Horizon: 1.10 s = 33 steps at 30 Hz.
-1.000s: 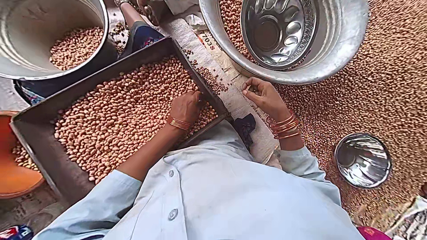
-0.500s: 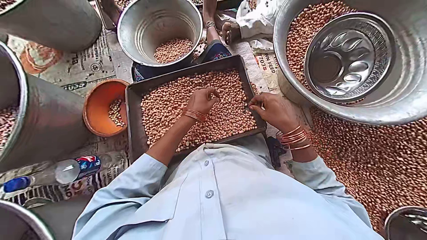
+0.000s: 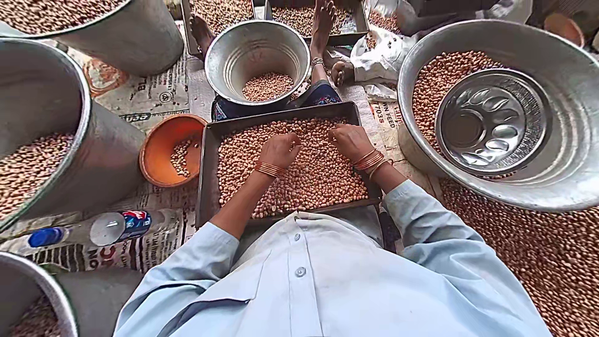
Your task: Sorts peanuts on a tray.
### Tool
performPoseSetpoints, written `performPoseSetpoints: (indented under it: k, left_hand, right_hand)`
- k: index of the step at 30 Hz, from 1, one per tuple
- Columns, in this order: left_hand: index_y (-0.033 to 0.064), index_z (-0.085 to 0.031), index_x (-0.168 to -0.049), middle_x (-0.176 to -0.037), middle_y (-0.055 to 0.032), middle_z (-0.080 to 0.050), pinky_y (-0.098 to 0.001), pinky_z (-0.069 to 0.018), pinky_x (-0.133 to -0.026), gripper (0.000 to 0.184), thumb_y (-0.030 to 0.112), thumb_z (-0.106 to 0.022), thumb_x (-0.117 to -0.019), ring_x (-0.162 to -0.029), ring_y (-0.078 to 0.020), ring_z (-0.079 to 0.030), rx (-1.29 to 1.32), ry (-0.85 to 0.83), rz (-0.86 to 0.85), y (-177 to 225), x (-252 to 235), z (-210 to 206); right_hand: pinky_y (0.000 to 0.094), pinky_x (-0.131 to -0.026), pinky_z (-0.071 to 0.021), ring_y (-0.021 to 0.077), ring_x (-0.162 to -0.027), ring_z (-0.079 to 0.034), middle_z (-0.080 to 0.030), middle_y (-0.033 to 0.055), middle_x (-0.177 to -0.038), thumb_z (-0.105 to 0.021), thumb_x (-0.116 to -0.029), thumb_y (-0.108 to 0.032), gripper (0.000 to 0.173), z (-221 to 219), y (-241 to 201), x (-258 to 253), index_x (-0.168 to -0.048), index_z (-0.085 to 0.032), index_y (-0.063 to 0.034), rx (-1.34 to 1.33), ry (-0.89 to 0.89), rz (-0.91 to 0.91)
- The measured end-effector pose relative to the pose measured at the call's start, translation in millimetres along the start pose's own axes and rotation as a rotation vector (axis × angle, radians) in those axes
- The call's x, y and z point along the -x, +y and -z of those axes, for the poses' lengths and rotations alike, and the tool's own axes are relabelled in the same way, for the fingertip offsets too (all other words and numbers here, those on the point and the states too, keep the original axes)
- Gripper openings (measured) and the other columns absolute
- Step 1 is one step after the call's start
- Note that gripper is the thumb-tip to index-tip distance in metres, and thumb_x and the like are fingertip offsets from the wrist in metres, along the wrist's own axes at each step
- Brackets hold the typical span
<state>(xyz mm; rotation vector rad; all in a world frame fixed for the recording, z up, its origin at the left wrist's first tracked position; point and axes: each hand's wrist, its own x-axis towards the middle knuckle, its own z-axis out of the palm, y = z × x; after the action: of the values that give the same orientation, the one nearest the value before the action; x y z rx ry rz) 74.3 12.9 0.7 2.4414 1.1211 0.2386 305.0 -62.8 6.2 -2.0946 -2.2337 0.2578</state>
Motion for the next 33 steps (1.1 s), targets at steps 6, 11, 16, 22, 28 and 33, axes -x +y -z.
performPoseSetpoints:
  k: [6, 11, 16, 22, 28, 33]
  left_hand:
    - [-0.0021, -0.07, -0.114, -0.117, -0.0347, -0.065, -0.0742, -0.0429, -0.099, 0.024, 0.015, -0.063, -0.0983, -0.117, -0.0564, -0.059, -0.26, 0.344, 0.406, -94, 38, 106]
    - [0.0015, -0.074, -0.111, -0.11, -0.0266, -0.069, -0.0641, -0.0477, -0.1, 0.017, 0.006, -0.068, -0.0949, -0.112, -0.0466, -0.064, -0.134, 0.29, 0.165, -68, 27, 91]
    - [0.0096, -0.078, -0.107, -0.109, -0.0191, -0.071, -0.0548, -0.051, -0.099, 0.014, 0.013, -0.07, -0.0964, -0.112, -0.0384, -0.065, -0.118, -0.045, -0.006, -35, -1, 24]
    - [0.0107, -0.078, -0.11, -0.116, -0.0184, -0.069, -0.0544, -0.0495, -0.1, 0.017, 0.018, -0.071, -0.0958, -0.119, -0.0394, -0.06, -0.233, -0.119, -0.004, -32, -4, 1]
    - [0.0016, -0.071, -0.113, -0.097, -0.0151, -0.072, -0.0481, -0.056, -0.084, 0.019, 0.013, -0.061, -0.1018, -0.087, -0.0255, -0.069, 0.354, 0.008, 0.115, -50, -1, 22]
    - [0.0062, -0.072, -0.114, -0.086, -0.0086, -0.069, -0.0374, -0.0516, -0.066, 0.031, 0.003, -0.046, -0.0986, -0.068, -0.0163, -0.061, 0.561, 0.04, 0.18, -53, -21, 38]
  right_hand:
    - [0.0564, -0.069, -0.0564, 0.0375, -0.086, -0.072, -0.073, 0.0166, -0.094, -0.062, -0.0962, -0.012, 0.014, -16, 5, 0, -0.099, -0.075, -0.008, 0.026, 0.085, 0.023]
    - [0.0581, -0.073, -0.0569, 0.0396, -0.09, -0.072, -0.072, 0.0192, -0.1, -0.064, -0.0956, -0.009, 0.015, -14, 3, -1, -0.104, -0.076, -0.008, -0.009, 0.031, -0.031]
    - [0.058, -0.079, -0.057, 0.0404, -0.095, -0.071, -0.072, 0.0213, -0.101, -0.062, -0.097, -0.009, 0.015, -11, 4, 0, -0.103, -0.076, -0.0035, -0.034, 0.022, -0.077]
    - [0.0597, -0.083, -0.0557, 0.0397, -0.1, -0.071, -0.074, 0.0189, -0.104, -0.063, -0.0965, -0.01, 0.015, -5, 8, -1, -0.105, -0.076, -0.0058, -0.073, -0.046, -0.102]
    - [0.0626, -0.08, -0.0551, 0.0402, -0.099, -0.071, -0.074, 0.0179, -0.103, -0.066, -0.0928, -0.013, 0.015, -12, 8, -6, -0.103, -0.076, -0.0077, -0.102, -0.008, -0.044]
    - [0.0396, -0.052, -0.0431, 0.0219, -0.057, -0.053, -0.059, 0.0109, -0.071, -0.059, -0.0953, -0.004, 0.007, 7, 2, 19, -0.093, -0.065, -0.004, -0.676, 0.242, -0.079]
